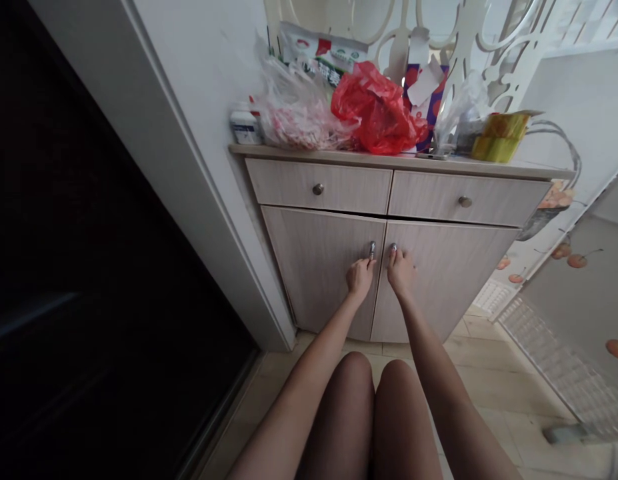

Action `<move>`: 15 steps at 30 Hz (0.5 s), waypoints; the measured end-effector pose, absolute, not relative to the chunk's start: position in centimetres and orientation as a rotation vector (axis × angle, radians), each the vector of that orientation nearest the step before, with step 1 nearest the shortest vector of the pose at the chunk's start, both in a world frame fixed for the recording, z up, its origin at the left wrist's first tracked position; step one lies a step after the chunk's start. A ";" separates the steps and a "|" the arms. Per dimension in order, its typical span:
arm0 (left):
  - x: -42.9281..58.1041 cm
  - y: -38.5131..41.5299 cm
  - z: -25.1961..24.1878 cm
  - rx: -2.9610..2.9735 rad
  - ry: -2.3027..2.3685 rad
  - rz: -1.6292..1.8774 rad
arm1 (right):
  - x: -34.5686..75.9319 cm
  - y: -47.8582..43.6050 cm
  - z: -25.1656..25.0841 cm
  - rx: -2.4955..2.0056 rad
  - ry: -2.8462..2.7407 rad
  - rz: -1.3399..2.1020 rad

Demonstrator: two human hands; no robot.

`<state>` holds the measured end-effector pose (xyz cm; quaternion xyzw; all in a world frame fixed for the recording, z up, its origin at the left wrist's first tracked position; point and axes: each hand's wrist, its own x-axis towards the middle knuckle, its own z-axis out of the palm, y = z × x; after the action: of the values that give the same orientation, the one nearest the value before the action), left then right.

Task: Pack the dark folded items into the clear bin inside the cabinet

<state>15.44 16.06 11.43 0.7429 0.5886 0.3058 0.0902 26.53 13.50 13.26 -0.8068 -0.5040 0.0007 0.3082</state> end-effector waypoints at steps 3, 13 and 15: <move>15.8 16.8 11.5 2.199 1.749 0.909 | 26.6 14.2 13.3 -2.120 -1.320 0.007; 16.8 18.1 11.6 2.140 1.751 0.938 | 27.7 15.8 13.7 -2.077 -1.343 0.106; 16.8 18.2 11.6 2.125 1.755 0.943 | 27.8 16.0 13.6 -2.073 -1.342 0.109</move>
<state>16.84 18.22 11.61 0.7248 0.5985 0.3215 0.1144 27.80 16.00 13.57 -0.7922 -0.5126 0.0417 0.3286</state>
